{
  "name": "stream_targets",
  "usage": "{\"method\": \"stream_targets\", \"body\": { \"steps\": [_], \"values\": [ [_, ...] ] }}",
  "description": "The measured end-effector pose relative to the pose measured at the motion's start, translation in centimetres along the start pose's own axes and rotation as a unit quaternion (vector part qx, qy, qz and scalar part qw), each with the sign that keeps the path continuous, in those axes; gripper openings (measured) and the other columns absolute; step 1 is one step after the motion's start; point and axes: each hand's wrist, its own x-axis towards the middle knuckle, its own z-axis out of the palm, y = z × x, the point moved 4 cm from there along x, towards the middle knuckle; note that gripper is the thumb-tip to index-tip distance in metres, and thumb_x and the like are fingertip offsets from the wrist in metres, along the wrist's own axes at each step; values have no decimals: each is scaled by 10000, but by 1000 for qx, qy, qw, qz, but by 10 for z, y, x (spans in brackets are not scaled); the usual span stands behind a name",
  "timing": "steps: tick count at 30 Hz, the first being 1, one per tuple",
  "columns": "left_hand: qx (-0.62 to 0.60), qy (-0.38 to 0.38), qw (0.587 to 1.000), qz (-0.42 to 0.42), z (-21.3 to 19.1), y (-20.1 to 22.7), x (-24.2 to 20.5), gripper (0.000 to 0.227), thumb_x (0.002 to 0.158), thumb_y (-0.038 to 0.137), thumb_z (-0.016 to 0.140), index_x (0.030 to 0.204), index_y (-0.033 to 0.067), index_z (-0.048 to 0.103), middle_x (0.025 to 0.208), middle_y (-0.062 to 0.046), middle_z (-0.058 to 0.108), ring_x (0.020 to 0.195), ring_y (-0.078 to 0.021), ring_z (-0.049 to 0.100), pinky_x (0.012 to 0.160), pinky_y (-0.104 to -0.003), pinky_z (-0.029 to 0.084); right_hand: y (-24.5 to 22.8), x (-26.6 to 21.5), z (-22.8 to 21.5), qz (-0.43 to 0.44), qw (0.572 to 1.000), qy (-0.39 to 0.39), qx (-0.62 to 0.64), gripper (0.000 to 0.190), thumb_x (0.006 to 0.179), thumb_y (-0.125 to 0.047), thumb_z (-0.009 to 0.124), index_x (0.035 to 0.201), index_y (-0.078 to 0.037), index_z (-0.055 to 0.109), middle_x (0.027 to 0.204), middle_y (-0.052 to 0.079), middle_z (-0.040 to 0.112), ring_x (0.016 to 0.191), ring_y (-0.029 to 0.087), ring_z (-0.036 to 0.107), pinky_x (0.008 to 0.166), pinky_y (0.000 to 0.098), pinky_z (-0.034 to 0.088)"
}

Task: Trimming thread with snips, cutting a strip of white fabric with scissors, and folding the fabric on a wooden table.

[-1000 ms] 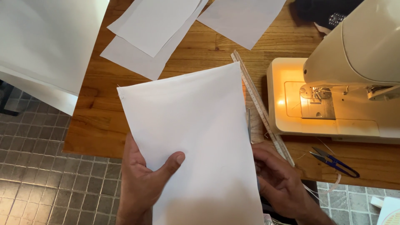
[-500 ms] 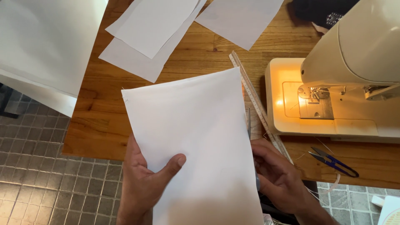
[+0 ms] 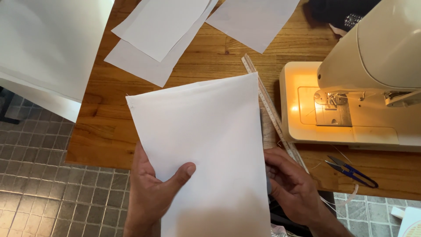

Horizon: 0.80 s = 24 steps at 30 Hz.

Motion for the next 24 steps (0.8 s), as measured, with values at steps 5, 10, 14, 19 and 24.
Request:
{"method": "stream_targets", "body": {
  "steps": [5, 10, 14, 19, 24],
  "values": [
    [-10, 26, 999, -22, -4, -3, 0, 953, 686, 136, 990, 1556, 68, 607, 1408, -91, 812, 1255, -226, 804, 1004, -417, 729, 14, -9, -8, -21, 999, -16, 22, 544, 1097, -194, 772, 1560, 74, 671, 1504, 192, 646, 1429, 276, 614, 1161, 370, 523],
    [-17, 19, 999, -38, -3, -3, 0, 940, 697, 82, 983, 1560, 75, 612, 1407, -96, 831, 1239, -231, 821, 1008, -427, 736, 5, -7, -1, 14, 998, -57, 6, 613, 1101, -376, 774, 1557, 24, 685, 1550, 182, 639, 1539, 294, 577, 1261, 414, 516],
    [-36, -10, 999, -33, 3, 6, -4, 986, 720, 84, 970, 1632, 83, 594, 1491, -96, 825, 1332, -228, 810, 1117, -428, 700, 0, -2, 3, 6, 998, -39, 49, 595, 1119, -238, 748, 1609, 74, 622, 1561, 204, 614, 1507, 284, 615, 1240, 413, 553],
    [-8, -30, 998, -60, 2, 1, -8, 951, 700, 89, 996, 1584, 106, 648, 1464, -72, 853, 1326, -206, 829, 1123, -410, 695, -13, 20, 1, -26, 999, -19, 24, 497, 1124, -184, 738, 1563, 33, 653, 1427, 157, 648, 1363, 235, 640, 1166, 364, 557],
    [17, -54, 996, -69, 0, -4, -12, 969, 691, 154, 1014, 1591, 117, 656, 1476, -56, 872, 1349, -184, 826, 1135, -397, 690, -21, 32, -4, -37, 999, 33, -8, 394, 1124, -85, 702, 1505, 15, 679, 1334, 121, 683, 1168, 178, 680, 997, 299, 598]
  ]
}}
